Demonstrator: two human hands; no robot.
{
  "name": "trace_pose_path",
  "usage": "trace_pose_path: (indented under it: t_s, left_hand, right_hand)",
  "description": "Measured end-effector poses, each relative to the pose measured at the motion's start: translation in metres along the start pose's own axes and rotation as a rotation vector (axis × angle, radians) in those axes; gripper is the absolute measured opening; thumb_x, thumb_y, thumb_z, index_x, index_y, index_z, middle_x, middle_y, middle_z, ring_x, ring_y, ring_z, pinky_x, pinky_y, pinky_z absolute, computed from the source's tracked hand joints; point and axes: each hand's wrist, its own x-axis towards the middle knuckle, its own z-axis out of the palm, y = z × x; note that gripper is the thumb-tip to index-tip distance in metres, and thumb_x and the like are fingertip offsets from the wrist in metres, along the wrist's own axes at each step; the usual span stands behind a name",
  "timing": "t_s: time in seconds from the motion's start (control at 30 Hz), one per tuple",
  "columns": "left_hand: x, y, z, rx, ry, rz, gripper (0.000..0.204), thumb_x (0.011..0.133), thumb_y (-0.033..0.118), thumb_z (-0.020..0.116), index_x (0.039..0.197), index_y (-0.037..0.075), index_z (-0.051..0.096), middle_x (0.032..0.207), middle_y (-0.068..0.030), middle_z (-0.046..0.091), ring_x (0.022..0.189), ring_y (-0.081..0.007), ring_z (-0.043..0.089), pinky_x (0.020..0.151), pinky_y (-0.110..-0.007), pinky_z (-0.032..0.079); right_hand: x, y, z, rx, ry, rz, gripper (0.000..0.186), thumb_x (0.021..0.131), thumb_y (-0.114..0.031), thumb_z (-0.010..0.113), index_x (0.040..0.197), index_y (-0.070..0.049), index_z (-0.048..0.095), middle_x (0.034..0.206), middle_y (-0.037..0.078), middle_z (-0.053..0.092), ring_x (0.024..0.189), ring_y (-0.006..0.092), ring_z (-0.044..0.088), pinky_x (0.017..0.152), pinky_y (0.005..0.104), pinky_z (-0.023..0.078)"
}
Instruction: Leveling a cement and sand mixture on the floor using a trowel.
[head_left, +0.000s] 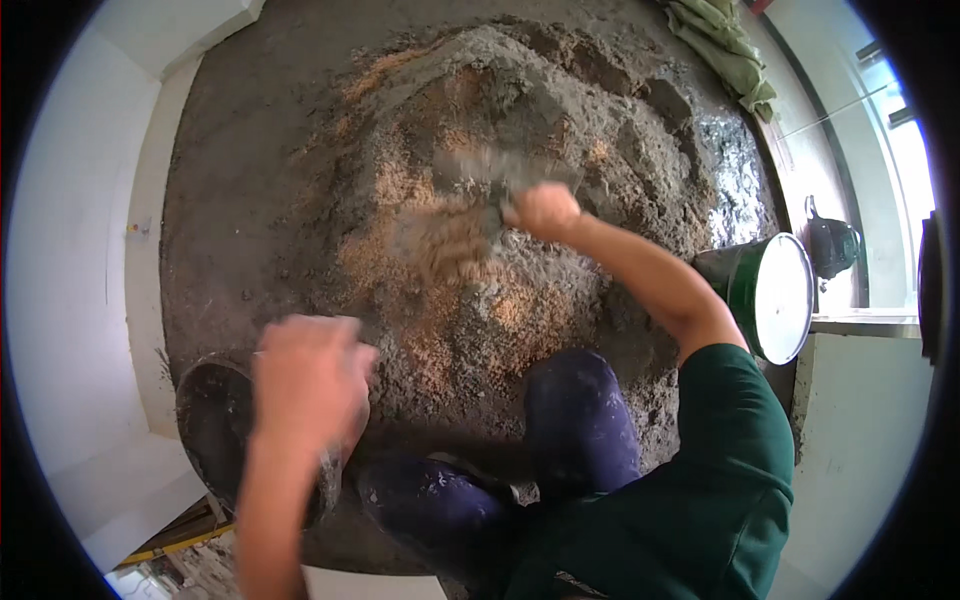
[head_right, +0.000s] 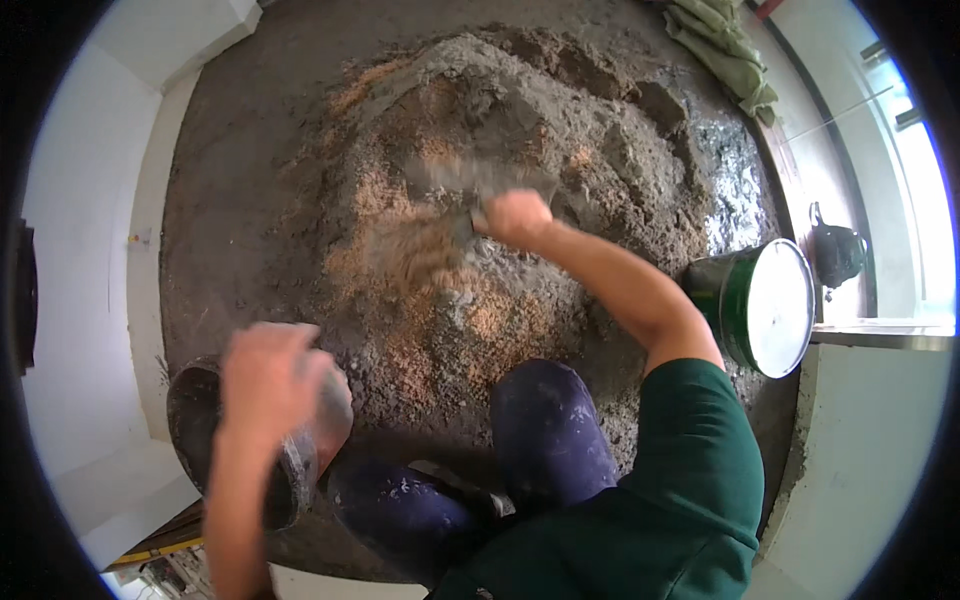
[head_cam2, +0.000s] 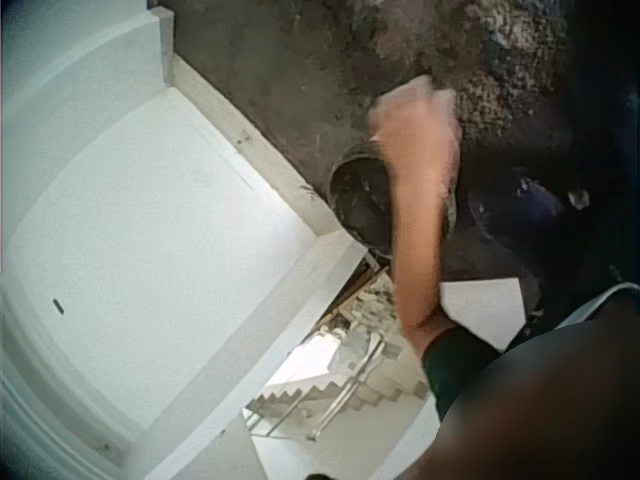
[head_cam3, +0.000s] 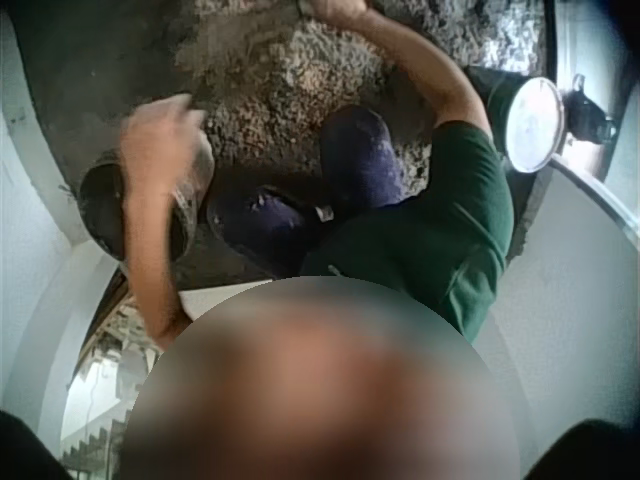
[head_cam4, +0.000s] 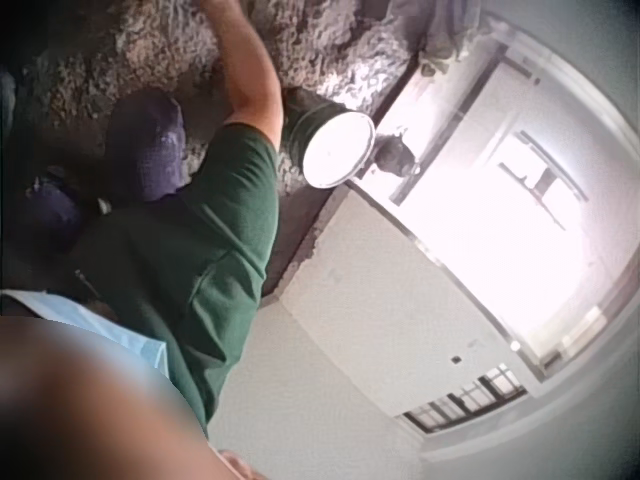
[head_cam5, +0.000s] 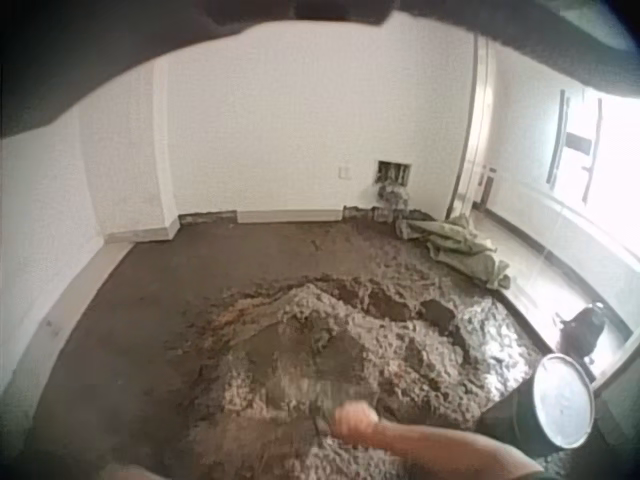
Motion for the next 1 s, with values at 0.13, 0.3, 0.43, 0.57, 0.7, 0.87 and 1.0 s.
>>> trace_pose_path:
  t_s: [0.13, 0.3, 0.43, 0.57, 0.7, 0.87, 1.0]
  left_hand:
    - [-0.022, -0.106, 0.003, -0.012, -0.088, -0.19, 0.032, 0.095, 0.034, 0.06, 0.095, 0.005, 0.074, 0.098, -0.0174, 0.072, 0.101, -0.0377, 0.064, 0.095, -0.047, 0.045]
    - [-0.013, -0.111, 0.045, -0.149, -0.069, -0.436, 0.042, 0.093, 0.048, 0.062, 0.101, 0.009, 0.074, 0.095, -0.0136, 0.074, 0.094, -0.0381, 0.067, 0.09, -0.047, 0.048]
    - [-0.018, -0.108, 0.047, -0.1, 0.09, -0.543, 0.046, 0.09, 0.052, 0.065, 0.101, 0.009, 0.074, 0.096, -0.0149, 0.074, 0.096, -0.0381, 0.067, 0.089, -0.047, 0.049]
    - [-0.024, -0.109, 0.048, 0.044, 0.124, -0.498, 0.043, 0.084, 0.047, 0.072, 0.097, 0.007, 0.074, 0.098, -0.0181, 0.072, 0.096, -0.0376, 0.067, 0.089, -0.048, 0.05]
    - [-0.021, -0.111, 0.056, 0.02, 0.161, -0.445, 0.037, 0.077, 0.038, 0.077, 0.096, 0.006, 0.073, 0.1, -0.0146, 0.073, 0.1, -0.0351, 0.067, 0.091, -0.046, 0.049]
    - [-0.015, -0.107, 0.053, -0.015, 0.167, -0.441, 0.036, 0.075, 0.033, 0.078, 0.097, 0.006, 0.072, 0.104, -0.0124, 0.072, 0.104, -0.0331, 0.066, 0.092, -0.046, 0.049]
    - [-0.012, -0.112, 0.057, -0.026, 0.203, -0.435, 0.038, 0.073, 0.031, 0.08, 0.1, 0.006, 0.072, 0.106, -0.0111, 0.072, 0.106, -0.0324, 0.065, 0.092, -0.046, 0.049]
  right_hand:
    - [0.088, 0.016, -0.087, 0.103, 0.622, 0.055, 0.048, 0.103, -0.048, 0.044, 0.104, -0.003, 0.059, 0.079, 0.019, 0.071, 0.071, 0.037, 0.07, 0.063, 0.0483, 0.057]
    - [0.163, 0.01, -0.063, 0.082, 0.249, 0.087, 0.049, 0.101, -0.046, 0.047, 0.104, -0.002, 0.068, 0.103, 0.021, 0.073, 0.096, 0.0389, 0.071, 0.08, 0.048, 0.058]
    - [0.106, -0.001, 0.02, 0.177, 0.181, -0.004, 0.053, 0.101, -0.048, 0.046, 0.1, 0.0, 0.069, 0.097, 0.023, 0.072, 0.095, 0.0403, 0.07, 0.087, 0.0507, 0.056]
    - [0.041, 0.014, -0.022, -0.21, -0.175, -0.255, 0.053, 0.102, -0.048, 0.043, 0.117, -0.002, 0.062, 0.096, 0.023, 0.073, 0.092, 0.0389, 0.071, 0.079, 0.0488, 0.057]
    - [0.09, 0.011, -0.086, 0.005, 0.443, 0.029, 0.054, 0.102, -0.051, 0.042, 0.113, -0.003, 0.062, 0.088, 0.023, 0.073, 0.084, 0.0404, 0.072, 0.074, 0.0504, 0.057]
    - [0.179, -0.004, -0.095, 0.246, 0.496, 0.282, 0.053, 0.101, -0.048, 0.046, 0.099, 0.0, 0.068, 0.099, 0.026, 0.072, 0.093, 0.0409, 0.071, 0.08, 0.0499, 0.057]
    - [0.153, -0.024, -0.025, 0.247, 0.185, 0.142, 0.057, 0.1, -0.049, 0.046, 0.095, 0.002, 0.071, 0.101, 0.026, 0.072, 0.095, 0.0384, 0.072, 0.084, 0.0487, 0.057]
